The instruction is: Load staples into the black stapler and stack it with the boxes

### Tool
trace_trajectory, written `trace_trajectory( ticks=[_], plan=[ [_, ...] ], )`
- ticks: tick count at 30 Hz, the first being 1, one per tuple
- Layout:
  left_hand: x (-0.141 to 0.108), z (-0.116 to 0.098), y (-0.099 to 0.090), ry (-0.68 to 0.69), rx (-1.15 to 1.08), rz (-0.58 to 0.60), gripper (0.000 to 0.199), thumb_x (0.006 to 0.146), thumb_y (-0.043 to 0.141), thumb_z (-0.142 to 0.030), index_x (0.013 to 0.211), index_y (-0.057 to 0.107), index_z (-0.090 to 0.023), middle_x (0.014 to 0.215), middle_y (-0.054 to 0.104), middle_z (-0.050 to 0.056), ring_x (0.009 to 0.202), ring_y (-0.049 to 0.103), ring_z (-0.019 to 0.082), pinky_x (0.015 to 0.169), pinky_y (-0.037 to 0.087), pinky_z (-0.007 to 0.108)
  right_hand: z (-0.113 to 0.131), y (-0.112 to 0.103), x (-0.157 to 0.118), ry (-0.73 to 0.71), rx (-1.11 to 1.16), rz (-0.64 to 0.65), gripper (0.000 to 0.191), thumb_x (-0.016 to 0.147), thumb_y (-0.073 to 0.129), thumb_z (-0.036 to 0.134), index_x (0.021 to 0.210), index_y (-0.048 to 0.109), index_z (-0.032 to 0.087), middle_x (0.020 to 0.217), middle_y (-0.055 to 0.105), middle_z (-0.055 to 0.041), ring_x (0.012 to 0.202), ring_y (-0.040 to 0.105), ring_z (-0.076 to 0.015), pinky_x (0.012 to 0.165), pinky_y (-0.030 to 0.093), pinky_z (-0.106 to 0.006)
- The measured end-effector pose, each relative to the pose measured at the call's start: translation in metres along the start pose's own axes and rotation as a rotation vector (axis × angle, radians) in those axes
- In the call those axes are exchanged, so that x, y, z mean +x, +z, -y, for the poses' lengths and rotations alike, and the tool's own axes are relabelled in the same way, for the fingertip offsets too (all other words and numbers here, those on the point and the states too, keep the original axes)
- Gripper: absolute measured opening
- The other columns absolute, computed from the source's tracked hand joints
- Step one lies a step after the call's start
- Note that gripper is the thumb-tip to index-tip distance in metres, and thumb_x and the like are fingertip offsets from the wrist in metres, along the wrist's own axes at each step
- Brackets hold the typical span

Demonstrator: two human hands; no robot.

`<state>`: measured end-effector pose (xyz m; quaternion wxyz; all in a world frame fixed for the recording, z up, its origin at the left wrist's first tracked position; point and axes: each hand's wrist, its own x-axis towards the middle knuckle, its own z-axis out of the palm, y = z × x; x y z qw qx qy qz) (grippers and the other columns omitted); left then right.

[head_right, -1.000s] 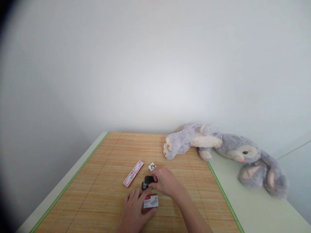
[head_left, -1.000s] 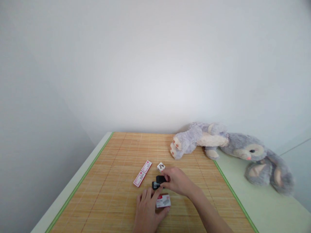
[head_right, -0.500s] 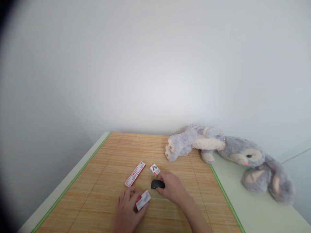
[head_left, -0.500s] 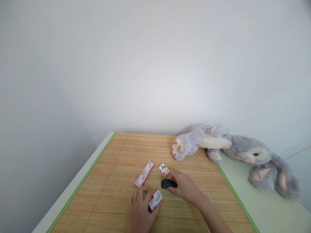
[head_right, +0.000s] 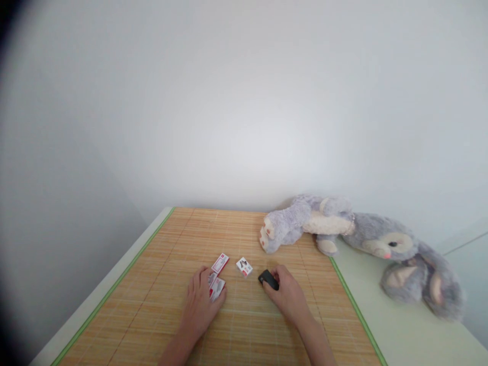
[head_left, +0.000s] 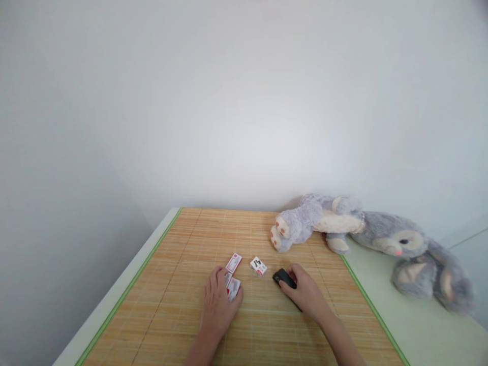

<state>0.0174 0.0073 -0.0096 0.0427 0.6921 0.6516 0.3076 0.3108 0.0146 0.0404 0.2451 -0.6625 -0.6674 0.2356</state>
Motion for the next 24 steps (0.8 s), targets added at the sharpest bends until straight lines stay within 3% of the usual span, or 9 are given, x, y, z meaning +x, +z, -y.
trace_trajectory(
  ticks=[3, 6, 9, 13, 21, 24],
  plan=[
    [0.007, -0.003, -0.003, 0.05, 0.024, 0.049, 0.062, 0.091, 0.061, -0.036, 0.15, 0.043, -0.031, 0.148, 0.051, 0.01, 0.127, 0.052, 0.031, 0.106, 0.042, 0.049, -0.003, 0.007, 0.011, -0.044, 0.041, -0.018, 0.041, 0.089, 0.058, 0.033, 0.129, 0.06, 0.024, 0.11, 0.066, -0.0057, 0.099, 0.064, -0.0222, 0.09, 0.048, -0.033],
    [0.012, -0.005, -0.006, 0.074, 0.027, 0.08, 0.058, 0.091, 0.06, -0.034, 0.147, 0.047, -0.034, 0.147, 0.054, 0.007, 0.121, 0.055, 0.029, 0.103, 0.043, 0.046, 0.004, 0.012, 0.023, -0.159, 0.046, 0.062, 0.061, 0.089, 0.06, 0.03, 0.149, 0.05, 0.03, 0.118, 0.063, -0.005, 0.108, 0.063, -0.0216, 0.099, 0.047, -0.034],
    [0.011, -0.007, -0.006, 0.077, 0.022, 0.08, 0.053, 0.089, 0.062, -0.033, 0.142, 0.053, -0.031, 0.143, 0.057, 0.006, 0.118, 0.056, 0.029, 0.103, 0.043, 0.046, 0.02, 0.019, 0.033, -0.225, 0.052, 0.119, 0.055, 0.088, 0.064, 0.028, 0.142, 0.058, 0.033, 0.118, 0.064, -0.0033, 0.11, 0.063, -0.0202, 0.1, 0.046, -0.031],
    [0.002, -0.011, -0.006, 0.041, 0.038, 0.059, 0.047, 0.09, 0.062, -0.034, 0.137, 0.055, -0.029, 0.141, 0.058, 0.006, 0.118, 0.056, 0.029, 0.102, 0.044, 0.045, 0.045, 0.036, 0.037, -0.219, 0.03, 0.1, 0.038, 0.087, 0.067, 0.028, 0.125, 0.067, 0.032, 0.118, 0.065, -0.0019, 0.107, 0.065, -0.0191, 0.095, 0.047, -0.028],
    [-0.012, -0.015, -0.008, -0.007, 0.057, 0.033, 0.048, 0.088, 0.066, -0.035, 0.135, 0.056, -0.027, 0.14, 0.059, 0.008, 0.117, 0.058, 0.03, 0.099, 0.046, 0.044, 0.083, 0.077, 0.017, -0.164, 0.022, 0.062, 0.013, 0.087, 0.066, 0.029, 0.1, 0.067, 0.026, 0.103, 0.065, -0.0023, 0.093, 0.065, -0.0198, 0.084, 0.049, -0.029],
    [-0.013, -0.013, -0.01, -0.016, 0.067, 0.024, 0.044, 0.092, 0.063, -0.039, 0.134, 0.057, -0.027, 0.14, 0.059, 0.009, 0.115, 0.058, 0.029, 0.097, 0.047, 0.045, 0.086, 0.077, 0.009, -0.205, 0.139, 0.058, 0.02, 0.086, 0.062, 0.022, 0.105, 0.067, 0.026, 0.107, 0.066, -0.0032, 0.101, 0.064, -0.0204, 0.093, 0.049, -0.03]
  ],
)
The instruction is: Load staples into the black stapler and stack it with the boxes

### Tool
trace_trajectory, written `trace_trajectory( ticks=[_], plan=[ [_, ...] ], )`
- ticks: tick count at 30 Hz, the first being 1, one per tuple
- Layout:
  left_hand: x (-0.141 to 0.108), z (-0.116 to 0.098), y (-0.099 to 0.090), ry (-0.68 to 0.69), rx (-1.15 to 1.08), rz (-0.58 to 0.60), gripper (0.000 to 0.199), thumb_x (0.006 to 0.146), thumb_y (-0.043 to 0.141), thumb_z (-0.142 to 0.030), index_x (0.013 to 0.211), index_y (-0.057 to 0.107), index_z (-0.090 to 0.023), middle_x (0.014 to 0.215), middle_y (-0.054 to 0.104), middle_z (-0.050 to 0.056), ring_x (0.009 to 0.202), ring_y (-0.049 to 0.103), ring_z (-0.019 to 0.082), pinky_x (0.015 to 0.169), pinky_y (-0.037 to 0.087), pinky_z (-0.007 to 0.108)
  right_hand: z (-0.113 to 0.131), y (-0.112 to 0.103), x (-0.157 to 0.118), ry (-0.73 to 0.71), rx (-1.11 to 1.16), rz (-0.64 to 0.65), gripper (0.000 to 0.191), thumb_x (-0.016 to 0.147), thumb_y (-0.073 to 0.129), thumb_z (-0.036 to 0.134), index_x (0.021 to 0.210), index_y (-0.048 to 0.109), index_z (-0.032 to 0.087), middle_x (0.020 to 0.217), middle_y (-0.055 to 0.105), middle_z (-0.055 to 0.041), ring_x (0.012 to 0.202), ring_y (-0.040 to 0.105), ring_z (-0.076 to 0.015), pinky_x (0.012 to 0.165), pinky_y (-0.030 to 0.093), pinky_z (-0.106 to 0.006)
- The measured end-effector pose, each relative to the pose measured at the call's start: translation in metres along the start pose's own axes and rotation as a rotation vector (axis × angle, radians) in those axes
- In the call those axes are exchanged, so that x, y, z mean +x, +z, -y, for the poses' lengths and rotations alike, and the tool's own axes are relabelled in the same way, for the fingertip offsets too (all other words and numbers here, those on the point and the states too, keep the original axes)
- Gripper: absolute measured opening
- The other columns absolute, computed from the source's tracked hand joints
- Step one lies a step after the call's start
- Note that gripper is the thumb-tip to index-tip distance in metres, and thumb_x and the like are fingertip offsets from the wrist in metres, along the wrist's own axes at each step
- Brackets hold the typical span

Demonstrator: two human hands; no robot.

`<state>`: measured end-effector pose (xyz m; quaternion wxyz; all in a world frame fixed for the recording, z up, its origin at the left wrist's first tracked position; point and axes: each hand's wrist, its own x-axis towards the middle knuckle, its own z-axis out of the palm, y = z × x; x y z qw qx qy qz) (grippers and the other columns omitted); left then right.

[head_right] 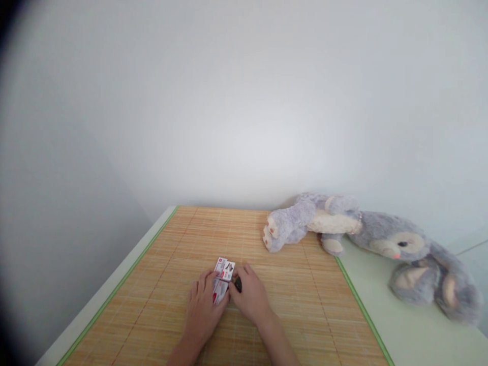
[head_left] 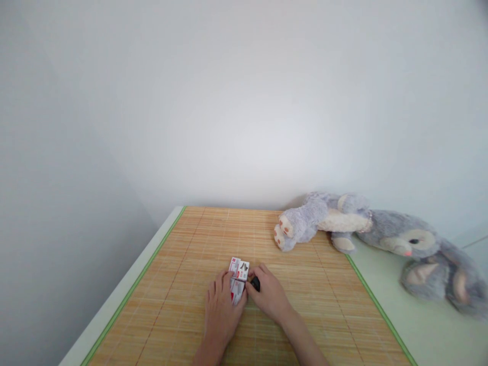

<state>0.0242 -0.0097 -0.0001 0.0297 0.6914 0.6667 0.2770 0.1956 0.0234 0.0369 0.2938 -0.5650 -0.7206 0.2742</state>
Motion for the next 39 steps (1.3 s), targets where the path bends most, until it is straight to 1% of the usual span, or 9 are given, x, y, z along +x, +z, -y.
trace_trajectory(
  ticks=[3, 6, 9, 13, 20, 24, 28, 33, 39],
  plan=[
    [0.0, 0.002, -0.002, -0.006, -0.023, 0.009, 0.04, 0.098, 0.056, -0.042, 0.135, 0.057, -0.027, 0.14, 0.059, 0.008, 0.115, 0.058, 0.028, 0.099, 0.046, 0.045, -0.003, -0.008, -0.014, 0.003, 0.083, -0.08, 0.04, 0.083, 0.062, 0.022, 0.123, 0.064, 0.025, 0.115, 0.066, -0.0067, 0.111, 0.062, -0.0231, 0.101, 0.048, -0.034],
    [0.002, 0.003, -0.004, -0.014, -0.063, 0.025, 0.036, 0.101, 0.051, -0.042, 0.133, 0.058, -0.028, 0.139, 0.059, 0.007, 0.115, 0.058, 0.027, 0.1, 0.046, 0.045, -0.011, -0.016, -0.034, 0.077, 0.062, -0.112, 0.035, 0.086, 0.063, 0.03, 0.121, 0.067, 0.025, 0.113, 0.068, -0.0083, 0.11, 0.064, -0.0262, 0.099, 0.049, -0.037],
    [0.007, 0.004, -0.006, -0.006, -0.093, 0.032, 0.032, 0.102, 0.048, -0.041, 0.129, 0.06, -0.028, 0.139, 0.06, 0.007, 0.118, 0.057, 0.027, 0.103, 0.044, 0.047, -0.017, -0.017, -0.051, 0.215, 0.094, -0.067, 0.033, 0.09, 0.063, 0.045, 0.116, 0.07, 0.026, 0.095, 0.073, -0.0047, 0.087, 0.069, -0.0245, 0.08, 0.052, -0.034],
    [0.014, 0.01, -0.003, 0.028, -0.137, 0.045, 0.029, 0.104, 0.045, -0.038, 0.125, 0.061, -0.027, 0.139, 0.061, 0.007, 0.124, 0.055, 0.027, 0.105, 0.044, 0.049, -0.02, -0.006, -0.049, 0.391, 0.107, -0.154, 0.046, 0.088, 0.064, 0.06, 0.115, 0.069, 0.024, 0.069, 0.066, -0.0006, 0.065, 0.065, -0.0234, 0.061, 0.047, -0.033],
    [0.016, 0.02, 0.007, 0.115, -0.221, 0.066, 0.032, 0.104, 0.045, -0.033, 0.132, 0.058, -0.026, 0.146, 0.058, 0.008, 0.133, 0.053, 0.026, 0.11, 0.044, 0.049, 0.004, 0.011, -0.028, 0.161, 0.32, 0.0, 0.044, 0.1, 0.046, 0.054, 0.118, 0.067, 0.021, 0.083, 0.071, -0.0041, 0.075, 0.066, -0.0229, 0.066, 0.051, -0.032],
    [0.009, 0.032, 0.003, 0.061, -0.247, 0.027, 0.031, 0.104, 0.044, -0.033, 0.13, 0.058, -0.026, 0.139, 0.062, 0.008, 0.128, 0.056, 0.026, 0.11, 0.046, 0.049, 0.023, 0.012, -0.033, 0.053, 0.138, 0.125, 0.026, 0.086, 0.069, 0.041, 0.105, 0.069, 0.023, 0.088, 0.072, -0.0017, 0.079, 0.064, -0.0209, 0.07, 0.048, -0.028],
    [-0.002, 0.058, -0.01, 0.019, -0.246, -0.019, 0.03, 0.104, 0.045, -0.037, 0.128, 0.057, -0.024, 0.134, 0.062, 0.01, 0.126, 0.058, 0.028, 0.109, 0.047, 0.051, 0.036, 0.027, -0.037, -0.007, -0.03, 0.213, 0.049, 0.076, 0.076, 0.032, 0.124, 0.066, 0.026, 0.103, 0.075, -0.0034, 0.089, 0.067, -0.0243, 0.075, 0.047, -0.029],
    [-0.003, 0.097, -0.032, 0.033, -0.13, 0.02, 0.047, 0.105, 0.042, -0.037, 0.152, 0.043, -0.031, 0.139, 0.06, 0.009, 0.128, 0.056, 0.027, 0.11, 0.046, 0.052, 0.051, 0.064, -0.03, -0.024, -0.088, 0.249, 0.072, 0.08, 0.075, 0.039, 0.148, 0.053, 0.027, 0.116, 0.076, -0.0077, 0.101, 0.071, -0.0307, 0.082, 0.051, -0.035],
    [0.009, 0.136, -0.048, 0.072, -0.045, 0.05, 0.044, 0.105, 0.04, -0.038, 0.148, 0.05, -0.036, 0.14, 0.059, 0.006, 0.13, 0.054, 0.026, 0.113, 0.045, 0.05, 0.066, 0.092, -0.017, -0.076, -0.099, 0.233, 0.076, 0.08, 0.077, 0.051, 0.149, 0.051, 0.03, 0.117, 0.077, -0.0057, 0.105, 0.072, -0.0314, 0.09, 0.053, -0.038]
  ],
)
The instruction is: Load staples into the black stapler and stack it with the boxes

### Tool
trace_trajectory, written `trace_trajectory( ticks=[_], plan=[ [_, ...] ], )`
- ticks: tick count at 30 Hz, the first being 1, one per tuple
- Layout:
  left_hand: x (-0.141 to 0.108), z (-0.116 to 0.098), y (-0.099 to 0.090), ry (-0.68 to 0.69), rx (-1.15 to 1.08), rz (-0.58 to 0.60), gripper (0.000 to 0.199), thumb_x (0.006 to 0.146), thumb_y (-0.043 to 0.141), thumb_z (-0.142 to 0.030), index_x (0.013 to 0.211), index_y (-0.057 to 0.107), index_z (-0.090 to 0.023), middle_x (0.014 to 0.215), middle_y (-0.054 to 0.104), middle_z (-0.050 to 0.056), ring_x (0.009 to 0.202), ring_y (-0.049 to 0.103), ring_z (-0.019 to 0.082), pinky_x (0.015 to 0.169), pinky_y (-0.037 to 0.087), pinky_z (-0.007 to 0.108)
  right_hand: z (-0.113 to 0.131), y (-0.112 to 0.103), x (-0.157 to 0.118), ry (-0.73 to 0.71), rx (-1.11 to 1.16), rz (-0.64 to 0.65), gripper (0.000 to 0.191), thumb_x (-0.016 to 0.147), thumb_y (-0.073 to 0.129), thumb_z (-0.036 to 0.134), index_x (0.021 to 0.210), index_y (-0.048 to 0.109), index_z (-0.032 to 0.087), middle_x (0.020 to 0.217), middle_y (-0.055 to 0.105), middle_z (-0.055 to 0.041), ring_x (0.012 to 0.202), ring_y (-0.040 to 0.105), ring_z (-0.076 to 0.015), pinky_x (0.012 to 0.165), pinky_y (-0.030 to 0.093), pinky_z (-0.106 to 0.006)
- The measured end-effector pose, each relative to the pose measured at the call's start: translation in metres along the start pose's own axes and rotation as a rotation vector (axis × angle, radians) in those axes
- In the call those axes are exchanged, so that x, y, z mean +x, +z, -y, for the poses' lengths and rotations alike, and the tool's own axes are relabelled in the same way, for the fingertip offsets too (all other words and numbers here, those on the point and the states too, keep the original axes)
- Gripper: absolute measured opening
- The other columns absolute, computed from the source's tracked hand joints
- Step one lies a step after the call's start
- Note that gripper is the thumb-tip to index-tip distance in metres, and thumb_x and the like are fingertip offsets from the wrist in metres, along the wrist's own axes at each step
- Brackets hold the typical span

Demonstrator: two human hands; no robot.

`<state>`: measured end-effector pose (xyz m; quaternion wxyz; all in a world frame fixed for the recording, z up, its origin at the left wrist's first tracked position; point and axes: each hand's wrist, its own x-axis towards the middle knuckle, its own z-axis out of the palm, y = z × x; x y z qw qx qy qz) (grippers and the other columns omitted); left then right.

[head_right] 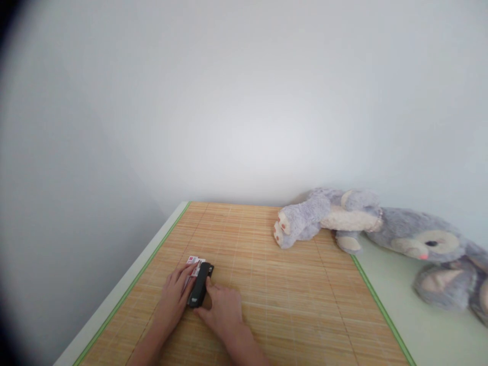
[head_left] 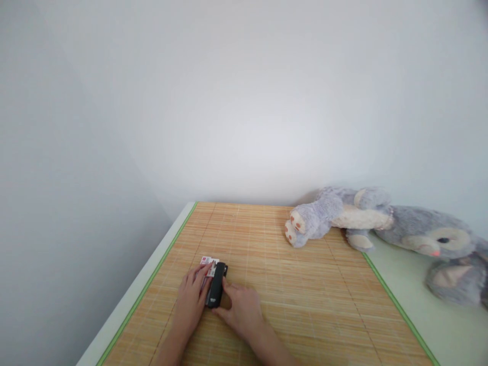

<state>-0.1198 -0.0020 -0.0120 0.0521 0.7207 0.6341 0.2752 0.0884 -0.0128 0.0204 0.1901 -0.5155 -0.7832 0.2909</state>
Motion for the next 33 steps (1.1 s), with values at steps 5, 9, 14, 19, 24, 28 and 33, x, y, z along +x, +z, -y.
trace_trajectory(
  ticks=[5, 9, 14, 19, 24, 28, 33],
  plan=[
    [0.003, 0.006, -0.001, -0.003, -0.009, -0.016, 0.041, 0.105, 0.041, -0.038, 0.144, 0.055, -0.034, 0.142, 0.059, 0.005, 0.131, 0.055, 0.025, 0.113, 0.045, 0.049, 0.001, 0.004, 0.003, -0.004, -0.002, -0.013, 0.072, 0.081, 0.078, 0.053, 0.146, 0.055, 0.032, 0.12, 0.076, -0.0047, 0.105, 0.072, -0.0296, 0.09, 0.054, -0.037],
    [0.004, 0.0, 0.0, -0.014, 0.019, -0.016, 0.04, 0.105, 0.042, -0.038, 0.142, 0.056, -0.035, 0.141, 0.06, 0.003, 0.128, 0.056, 0.025, 0.112, 0.046, 0.048, -0.001, 0.005, 0.002, -0.011, 0.028, -0.028, 0.069, 0.083, 0.077, 0.052, 0.146, 0.056, 0.032, 0.12, 0.077, -0.0041, 0.107, 0.072, -0.0284, 0.092, 0.053, -0.036],
    [0.008, -0.006, -0.003, -0.05, 0.021, -0.005, 0.039, 0.106, 0.039, -0.038, 0.141, 0.056, -0.034, 0.14, 0.061, 0.004, 0.128, 0.055, 0.024, 0.111, 0.044, 0.048, -0.003, 0.009, 0.003, 0.006, 0.039, -0.037, 0.07, 0.083, 0.077, 0.051, 0.147, 0.055, 0.031, 0.121, 0.076, -0.0047, 0.109, 0.071, -0.029, 0.093, 0.053, -0.036],
    [0.011, -0.007, -0.002, -0.085, 0.01, -0.012, 0.039, 0.105, 0.036, -0.036, 0.138, 0.058, -0.034, 0.139, 0.061, 0.004, 0.127, 0.055, 0.025, 0.11, 0.045, 0.048, -0.006, 0.011, 0.004, 0.007, 0.026, -0.04, 0.073, 0.083, 0.077, 0.05, 0.149, 0.051, 0.033, 0.121, 0.076, -0.0053, 0.107, 0.072, -0.0296, 0.094, 0.052, -0.036],
    [0.009, -0.008, 0.0, -0.079, 0.024, -0.043, 0.041, 0.105, 0.038, -0.036, 0.143, 0.054, -0.037, 0.148, 0.055, 0.004, 0.134, 0.052, 0.026, 0.112, 0.044, 0.051, -0.005, 0.011, 0.004, 0.006, 0.036, -0.04, 0.074, 0.084, 0.076, 0.051, 0.151, 0.05, 0.032, 0.119, 0.077, -0.0055, 0.106, 0.072, -0.0298, 0.092, 0.053, -0.036],
    [0.008, -0.008, 0.003, -0.077, 0.058, -0.081, 0.043, 0.105, 0.04, -0.034, 0.146, 0.052, -0.039, 0.16, 0.042, 0.003, 0.141, 0.047, 0.027, 0.112, 0.045, 0.051, -0.004, 0.011, 0.003, 0.012, 0.054, -0.047, 0.075, 0.084, 0.075, 0.049, 0.152, 0.049, 0.033, 0.126, 0.075, -0.0055, 0.109, 0.071, -0.0299, 0.094, 0.052, -0.037],
    [0.008, -0.005, 0.005, -0.063, 0.061, -0.094, 0.043, 0.104, 0.041, -0.034, 0.146, 0.053, -0.041, 0.157, 0.045, 0.003, 0.14, 0.049, 0.028, 0.11, 0.048, 0.052, -0.005, 0.012, 0.003, 0.031, 0.051, -0.052, 0.074, 0.084, 0.075, 0.049, 0.152, 0.049, 0.033, 0.126, 0.074, -0.0057, 0.111, 0.071, -0.0304, 0.097, 0.051, -0.038]
  ],
)
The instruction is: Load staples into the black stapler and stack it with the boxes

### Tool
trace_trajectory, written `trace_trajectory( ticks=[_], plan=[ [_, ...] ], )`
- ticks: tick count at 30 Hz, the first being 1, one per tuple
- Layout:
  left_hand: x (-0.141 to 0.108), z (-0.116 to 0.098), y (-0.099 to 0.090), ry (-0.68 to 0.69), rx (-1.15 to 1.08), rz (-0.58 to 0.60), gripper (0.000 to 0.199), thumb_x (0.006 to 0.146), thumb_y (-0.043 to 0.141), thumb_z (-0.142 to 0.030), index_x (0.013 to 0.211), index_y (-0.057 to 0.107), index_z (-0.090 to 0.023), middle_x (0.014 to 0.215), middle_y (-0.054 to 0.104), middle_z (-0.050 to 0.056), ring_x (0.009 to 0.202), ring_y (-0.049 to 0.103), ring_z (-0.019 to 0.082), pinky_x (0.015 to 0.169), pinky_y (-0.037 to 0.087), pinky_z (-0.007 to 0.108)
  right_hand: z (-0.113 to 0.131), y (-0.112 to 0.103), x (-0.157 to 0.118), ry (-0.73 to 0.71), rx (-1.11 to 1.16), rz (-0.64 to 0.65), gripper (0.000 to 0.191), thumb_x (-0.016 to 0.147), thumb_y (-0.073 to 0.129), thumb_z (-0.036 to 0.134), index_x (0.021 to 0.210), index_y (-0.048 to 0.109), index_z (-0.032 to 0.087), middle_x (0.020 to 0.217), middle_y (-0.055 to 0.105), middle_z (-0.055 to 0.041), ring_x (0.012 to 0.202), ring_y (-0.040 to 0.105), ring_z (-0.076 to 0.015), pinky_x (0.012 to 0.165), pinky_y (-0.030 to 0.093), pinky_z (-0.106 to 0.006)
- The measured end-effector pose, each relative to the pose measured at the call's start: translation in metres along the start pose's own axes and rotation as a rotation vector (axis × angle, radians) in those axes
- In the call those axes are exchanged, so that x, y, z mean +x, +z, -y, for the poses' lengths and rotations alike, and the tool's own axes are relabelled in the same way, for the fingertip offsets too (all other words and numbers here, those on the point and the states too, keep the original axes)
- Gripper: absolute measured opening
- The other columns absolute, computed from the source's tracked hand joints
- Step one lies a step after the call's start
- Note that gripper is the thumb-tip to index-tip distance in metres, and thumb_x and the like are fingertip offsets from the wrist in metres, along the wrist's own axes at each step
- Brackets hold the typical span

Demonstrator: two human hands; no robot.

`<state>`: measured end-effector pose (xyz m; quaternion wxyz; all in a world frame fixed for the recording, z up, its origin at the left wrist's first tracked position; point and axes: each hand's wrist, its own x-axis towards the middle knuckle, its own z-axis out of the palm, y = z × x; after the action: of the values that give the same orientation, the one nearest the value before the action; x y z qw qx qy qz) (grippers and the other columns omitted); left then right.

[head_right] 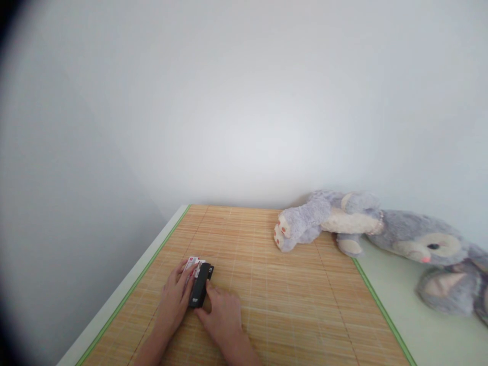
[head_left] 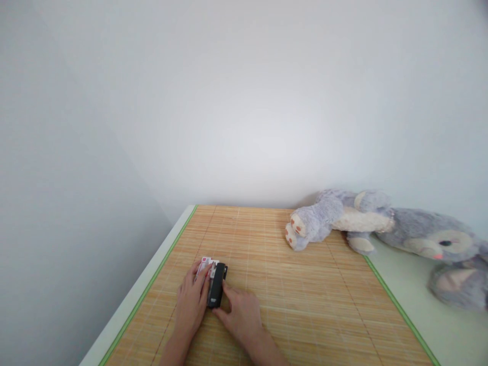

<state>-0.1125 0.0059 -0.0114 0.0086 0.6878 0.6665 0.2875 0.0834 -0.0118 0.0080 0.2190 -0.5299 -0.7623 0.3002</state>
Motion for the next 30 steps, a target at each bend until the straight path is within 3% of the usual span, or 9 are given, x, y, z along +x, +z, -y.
trace_trajectory(
  ticks=[15, 23, 27, 30],
  plan=[
    [-0.003, 0.011, 0.005, 0.05, -0.049, 0.014, 0.048, 0.106, 0.037, -0.039, 0.152, 0.047, -0.034, 0.153, 0.052, 0.006, 0.135, 0.054, 0.028, 0.113, 0.046, 0.051, 0.006, -0.007, -0.003, 0.037, -0.032, 0.001, 0.076, 0.08, 0.078, 0.051, 0.149, 0.052, 0.034, 0.119, 0.077, -0.0034, 0.104, 0.073, -0.0289, 0.089, 0.053, -0.035],
    [-0.001, 0.005, 0.001, 0.04, -0.052, -0.016, 0.048, 0.105, 0.038, -0.042, 0.15, 0.051, -0.03, 0.149, 0.057, 0.008, 0.134, 0.055, 0.028, 0.113, 0.045, 0.051, 0.009, -0.009, -0.006, 0.04, -0.02, -0.011, 0.074, 0.079, 0.08, 0.045, 0.147, 0.054, 0.034, 0.11, 0.077, -0.0021, 0.097, 0.072, -0.0275, 0.09, 0.053, -0.037],
    [-0.004, 0.001, -0.015, 0.006, -0.027, -0.135, 0.044, 0.105, 0.039, -0.038, 0.142, 0.058, -0.025, 0.14, 0.063, 0.01, 0.131, 0.056, 0.029, 0.114, 0.042, 0.052, 0.004, -0.019, -0.022, 0.018, 0.072, -0.037, 0.075, 0.08, 0.078, 0.033, 0.15, 0.052, 0.031, 0.097, 0.075, -0.0008, 0.092, 0.069, -0.0243, 0.086, 0.054, -0.034],
    [-0.016, -0.012, -0.026, -0.026, -0.032, -0.282, 0.04, 0.104, 0.041, -0.035, 0.136, 0.061, -0.022, 0.134, 0.066, 0.011, 0.129, 0.056, 0.03, 0.116, 0.039, 0.054, -0.017, -0.034, -0.048, 0.021, 0.13, -0.142, 0.066, 0.086, 0.068, 0.021, 0.149, 0.053, 0.032, 0.099, 0.073, -0.0006, 0.097, 0.066, -0.0221, 0.092, 0.053, -0.034]
  ],
)
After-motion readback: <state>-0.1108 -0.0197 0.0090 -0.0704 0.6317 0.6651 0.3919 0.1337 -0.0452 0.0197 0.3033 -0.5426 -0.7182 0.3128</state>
